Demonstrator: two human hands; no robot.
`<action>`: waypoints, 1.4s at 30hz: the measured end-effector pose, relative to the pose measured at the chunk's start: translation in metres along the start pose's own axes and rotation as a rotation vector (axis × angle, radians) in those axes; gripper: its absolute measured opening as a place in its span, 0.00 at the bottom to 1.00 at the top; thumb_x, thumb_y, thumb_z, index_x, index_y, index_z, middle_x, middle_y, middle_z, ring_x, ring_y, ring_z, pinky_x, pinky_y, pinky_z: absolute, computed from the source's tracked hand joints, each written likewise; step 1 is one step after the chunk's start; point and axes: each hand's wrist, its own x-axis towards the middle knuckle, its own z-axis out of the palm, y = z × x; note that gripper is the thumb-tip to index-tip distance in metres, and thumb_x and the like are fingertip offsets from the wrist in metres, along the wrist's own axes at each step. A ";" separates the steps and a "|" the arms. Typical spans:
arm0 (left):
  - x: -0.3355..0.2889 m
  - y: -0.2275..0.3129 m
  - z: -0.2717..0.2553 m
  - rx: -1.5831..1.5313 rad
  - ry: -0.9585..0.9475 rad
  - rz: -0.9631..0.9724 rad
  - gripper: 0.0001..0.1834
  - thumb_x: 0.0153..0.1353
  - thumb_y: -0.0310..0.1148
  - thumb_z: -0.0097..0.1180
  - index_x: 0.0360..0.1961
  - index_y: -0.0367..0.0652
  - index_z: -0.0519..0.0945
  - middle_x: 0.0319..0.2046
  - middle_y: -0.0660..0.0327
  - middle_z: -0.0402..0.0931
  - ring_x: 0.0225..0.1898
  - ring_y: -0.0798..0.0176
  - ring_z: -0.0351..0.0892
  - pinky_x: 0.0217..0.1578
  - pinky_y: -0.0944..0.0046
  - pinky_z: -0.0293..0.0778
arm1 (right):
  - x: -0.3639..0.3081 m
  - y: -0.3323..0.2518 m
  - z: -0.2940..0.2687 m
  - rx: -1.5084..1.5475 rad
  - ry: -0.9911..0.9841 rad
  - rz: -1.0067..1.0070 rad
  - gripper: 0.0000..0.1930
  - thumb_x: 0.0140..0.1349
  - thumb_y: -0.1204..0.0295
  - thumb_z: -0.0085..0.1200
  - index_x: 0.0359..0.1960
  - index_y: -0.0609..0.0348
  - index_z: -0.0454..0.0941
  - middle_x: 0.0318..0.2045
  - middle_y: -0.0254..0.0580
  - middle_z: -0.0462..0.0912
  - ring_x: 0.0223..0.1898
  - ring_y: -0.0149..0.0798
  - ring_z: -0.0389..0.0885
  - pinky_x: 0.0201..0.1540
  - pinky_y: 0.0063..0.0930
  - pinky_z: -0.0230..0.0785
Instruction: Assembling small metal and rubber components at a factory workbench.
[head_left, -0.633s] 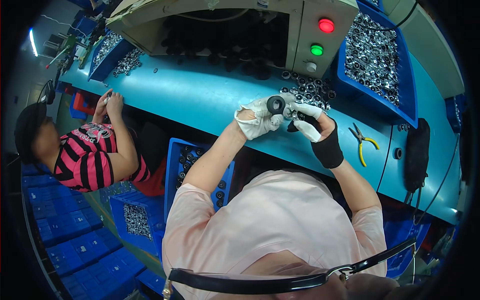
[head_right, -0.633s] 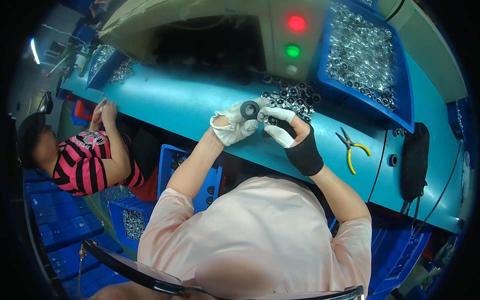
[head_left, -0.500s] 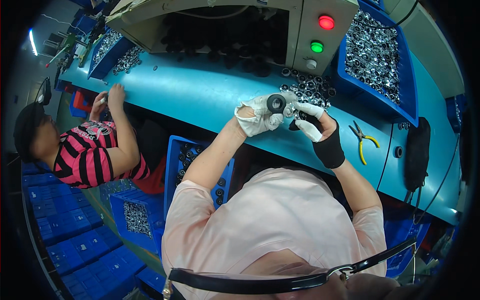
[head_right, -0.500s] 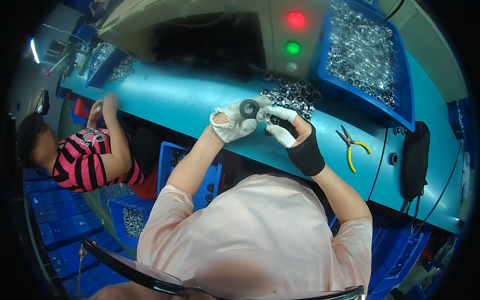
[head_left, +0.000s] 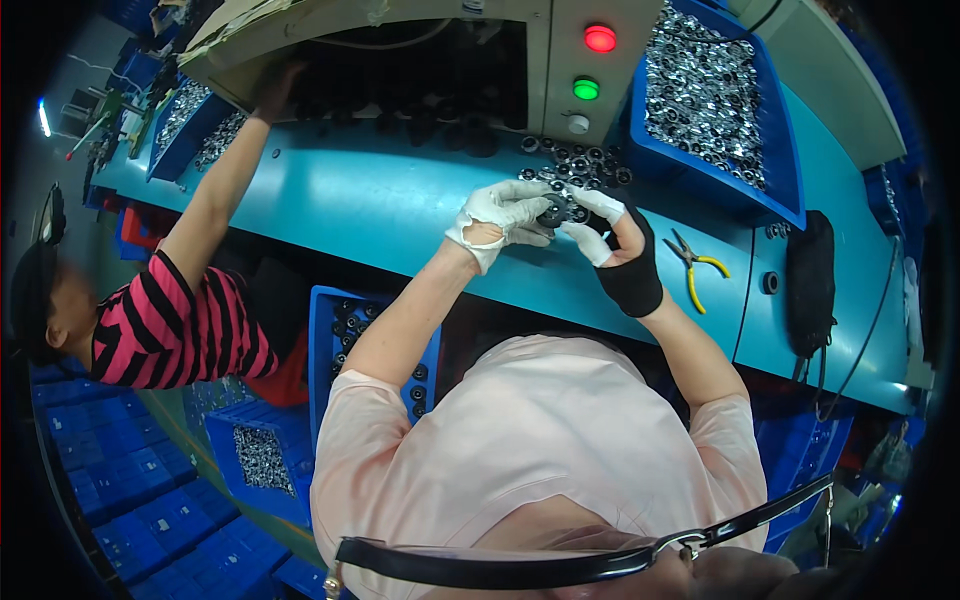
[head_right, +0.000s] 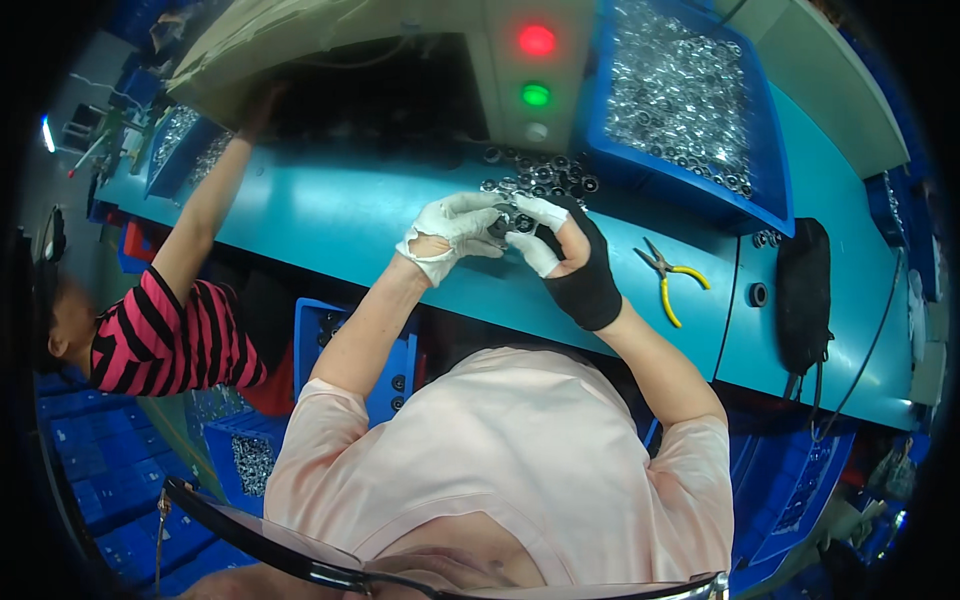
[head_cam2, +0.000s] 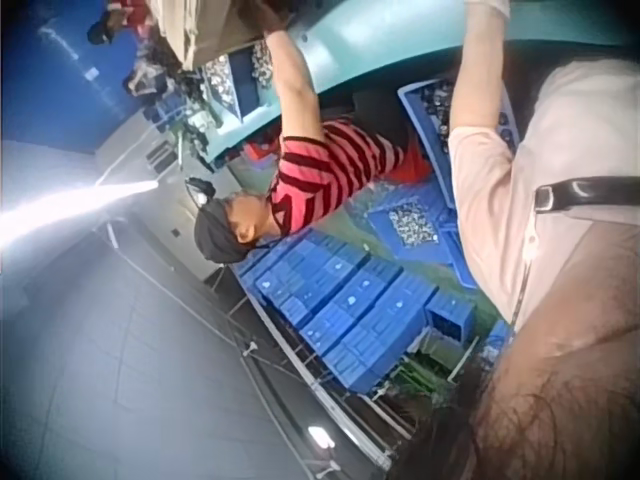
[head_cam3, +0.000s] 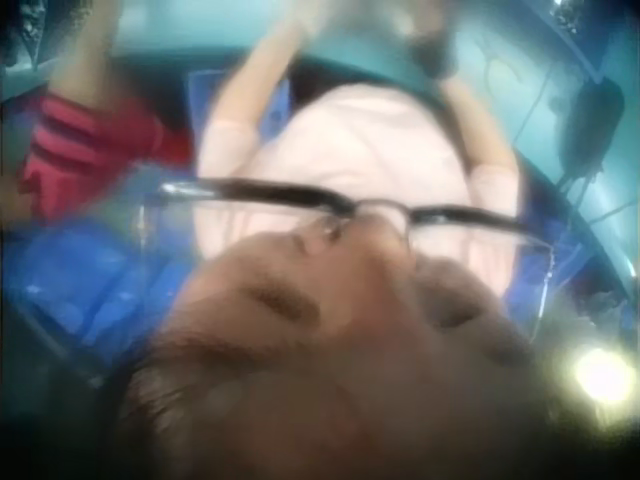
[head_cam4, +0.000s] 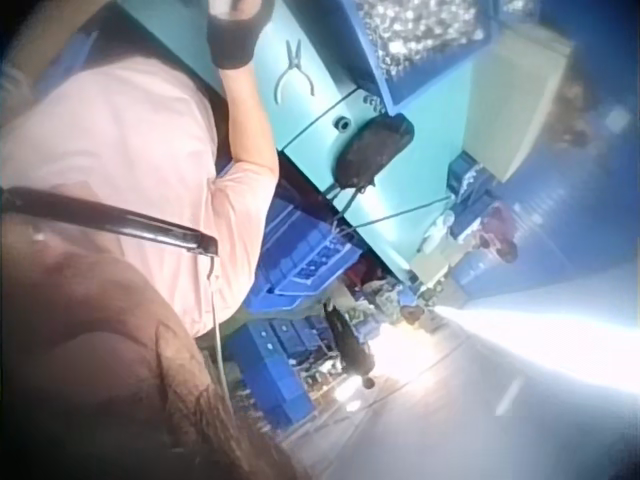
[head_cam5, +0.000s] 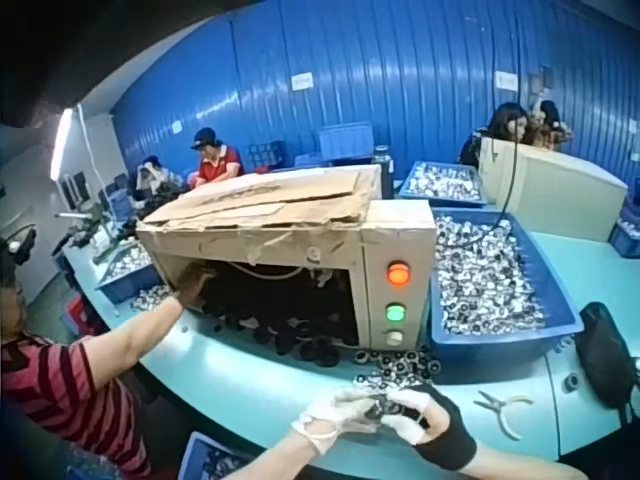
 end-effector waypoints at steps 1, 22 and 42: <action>0.001 0.000 0.003 -0.001 -0.019 0.003 0.22 0.57 0.32 0.60 0.50 0.30 0.71 0.40 0.52 0.76 0.37 0.57 0.80 0.37 0.60 0.80 | 0.002 -0.002 -0.002 -0.049 -0.016 -0.024 0.20 0.52 0.79 0.60 0.48 0.58 0.74 0.39 0.44 0.79 0.37 0.39 0.80 0.39 0.26 0.71; 0.007 -0.020 0.023 0.171 -0.109 0.251 0.19 0.53 0.19 0.59 0.48 0.34 0.72 0.42 0.56 0.74 0.42 0.63 0.76 0.44 0.66 0.74 | -0.013 0.011 -0.011 0.126 -0.118 0.096 0.27 0.52 0.70 0.60 0.54 0.62 0.66 0.43 0.49 0.74 0.46 0.46 0.74 0.49 0.35 0.66; -0.012 -0.047 0.042 0.374 0.015 0.540 0.09 0.54 0.19 0.59 0.35 0.34 0.72 0.32 0.58 0.77 0.33 0.70 0.76 0.35 0.70 0.73 | -0.028 0.020 -0.009 0.100 -0.155 0.076 0.13 0.48 0.75 0.58 0.32 0.65 0.66 0.25 0.50 0.75 0.28 0.48 0.75 0.31 0.35 0.66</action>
